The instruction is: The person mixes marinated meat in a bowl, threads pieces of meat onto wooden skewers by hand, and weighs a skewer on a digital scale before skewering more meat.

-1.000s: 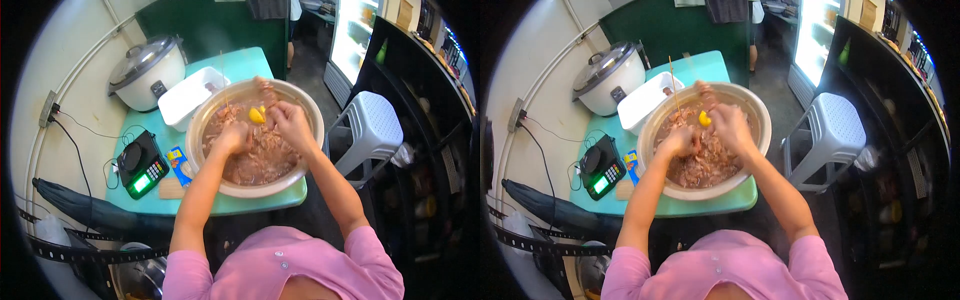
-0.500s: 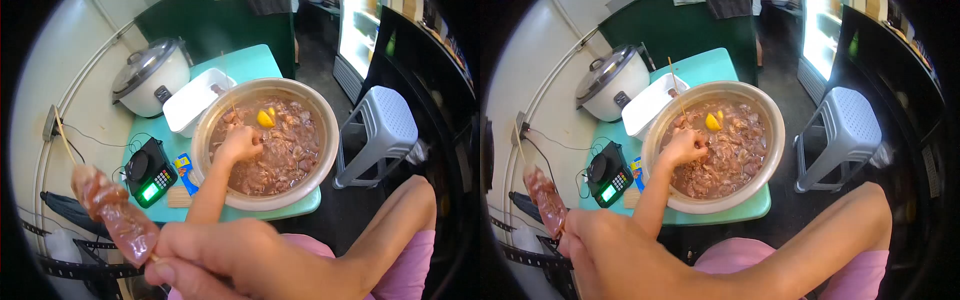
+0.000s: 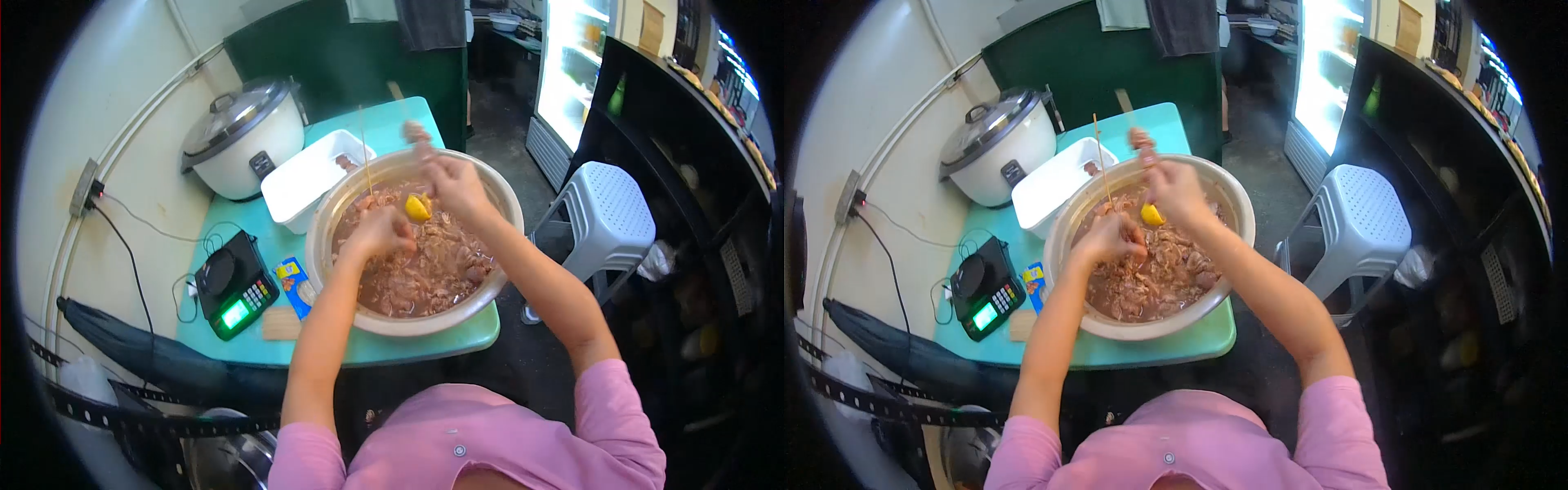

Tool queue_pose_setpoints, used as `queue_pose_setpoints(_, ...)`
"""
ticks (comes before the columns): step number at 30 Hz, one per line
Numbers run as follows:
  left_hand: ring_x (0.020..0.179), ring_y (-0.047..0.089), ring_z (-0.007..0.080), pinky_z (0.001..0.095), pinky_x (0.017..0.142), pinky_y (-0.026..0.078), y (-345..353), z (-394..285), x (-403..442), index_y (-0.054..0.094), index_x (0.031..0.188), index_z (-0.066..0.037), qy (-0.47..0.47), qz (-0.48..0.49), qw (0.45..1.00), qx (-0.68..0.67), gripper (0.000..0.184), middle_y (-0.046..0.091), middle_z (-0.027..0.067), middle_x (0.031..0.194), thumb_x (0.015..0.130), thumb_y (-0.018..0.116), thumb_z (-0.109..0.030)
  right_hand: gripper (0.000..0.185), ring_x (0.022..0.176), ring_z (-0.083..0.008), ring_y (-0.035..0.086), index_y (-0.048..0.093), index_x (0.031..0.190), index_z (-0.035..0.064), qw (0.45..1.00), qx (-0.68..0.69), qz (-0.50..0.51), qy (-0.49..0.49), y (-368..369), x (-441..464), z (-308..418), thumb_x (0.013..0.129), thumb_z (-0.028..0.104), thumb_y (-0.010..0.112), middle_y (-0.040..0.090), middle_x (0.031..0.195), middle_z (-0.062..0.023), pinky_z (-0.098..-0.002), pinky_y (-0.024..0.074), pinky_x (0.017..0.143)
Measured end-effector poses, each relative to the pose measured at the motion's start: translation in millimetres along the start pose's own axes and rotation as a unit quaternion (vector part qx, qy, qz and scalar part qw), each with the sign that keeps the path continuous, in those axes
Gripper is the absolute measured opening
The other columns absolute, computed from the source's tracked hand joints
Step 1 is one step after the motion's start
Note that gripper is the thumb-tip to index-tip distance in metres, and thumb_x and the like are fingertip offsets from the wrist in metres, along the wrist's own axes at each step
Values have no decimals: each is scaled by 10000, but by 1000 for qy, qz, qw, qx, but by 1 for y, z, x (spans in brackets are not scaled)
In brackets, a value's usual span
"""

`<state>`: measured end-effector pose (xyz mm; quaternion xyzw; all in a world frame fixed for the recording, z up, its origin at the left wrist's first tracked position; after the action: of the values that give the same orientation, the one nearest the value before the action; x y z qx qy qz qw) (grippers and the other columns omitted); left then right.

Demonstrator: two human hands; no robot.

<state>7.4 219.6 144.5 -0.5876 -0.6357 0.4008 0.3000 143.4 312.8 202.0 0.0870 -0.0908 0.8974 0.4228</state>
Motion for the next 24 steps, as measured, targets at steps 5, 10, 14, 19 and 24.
queue_pose_setpoints(5, 727, 636, 201, 323, 686, 495, -32, 13, 17, 704, 829, -66, 38, -175, 984, 3, 170, 673, 93, 755, 687, 734, -156, 215, 449, -69, 431, 618, 894, -1, 993, 72, -77, 49, -33, 19, -63, 920, 178, 502, 510, 565, 4, -207, 321, 418)
queue_pose_setpoints(10, 821, 645, 288, 348, 766, 500, -69, 47, 16, 715, 873, -109, -90, -144, 985, 30, 213, 675, 142, 867, 660, 700, -120, 208, 463, -63, 437, 610, 899, -6, 997, 47, -61, 20, -34, 17, -61, 934, 156, 484, 519, 573, 1, -210, 327, 427)
queue_pose_setpoints(14, 777, 661, 215, 309, 711, 513, -58, 81, 1, 725, 804, -81, -191, -146, 968, 73, 169, 692, 109, 822, 641, 685, -60, 235, 492, -105, 492, 621, 853, -50, 996, -37, -79, -9, -35, 18, -64, 906, 136, 488, 549, 548, -31, -277, 393, 497)
queue_pose_setpoints(19, 783, 660, 226, 324, 720, 516, -49, 97, -8, 723, 783, -77, -212, -89, 966, 116, 157, 687, 122, 835, 632, 681, -74, 216, 547, -207, 580, 633, 839, -24, 983, -169, -69, -34, -29, 17, -60, 877, 145, 504, 586, 586, -131, -355, 437, 545)
queue_pose_setpoints(24, 854, 645, 290, 376, 742, 518, -22, 71, -14, 709, 804, -69, -206, -87, 928, 299, 183, 672, 140, 903, 657, 611, -21, 190, 748, -355, 622, 637, 892, -2, 972, -216, -60, -67, -27, 12, -54, 845, 144, 523, 619, 769, -227, -407, 460, 674)
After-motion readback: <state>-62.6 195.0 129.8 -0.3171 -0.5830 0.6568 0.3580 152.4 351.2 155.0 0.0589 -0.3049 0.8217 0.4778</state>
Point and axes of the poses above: each hand's wrist, its own x-axis towards the middle knuckle, its own y-axis out of the palm, z = x × y, the point moved 3 cm from there along x, towards the middle knuckle
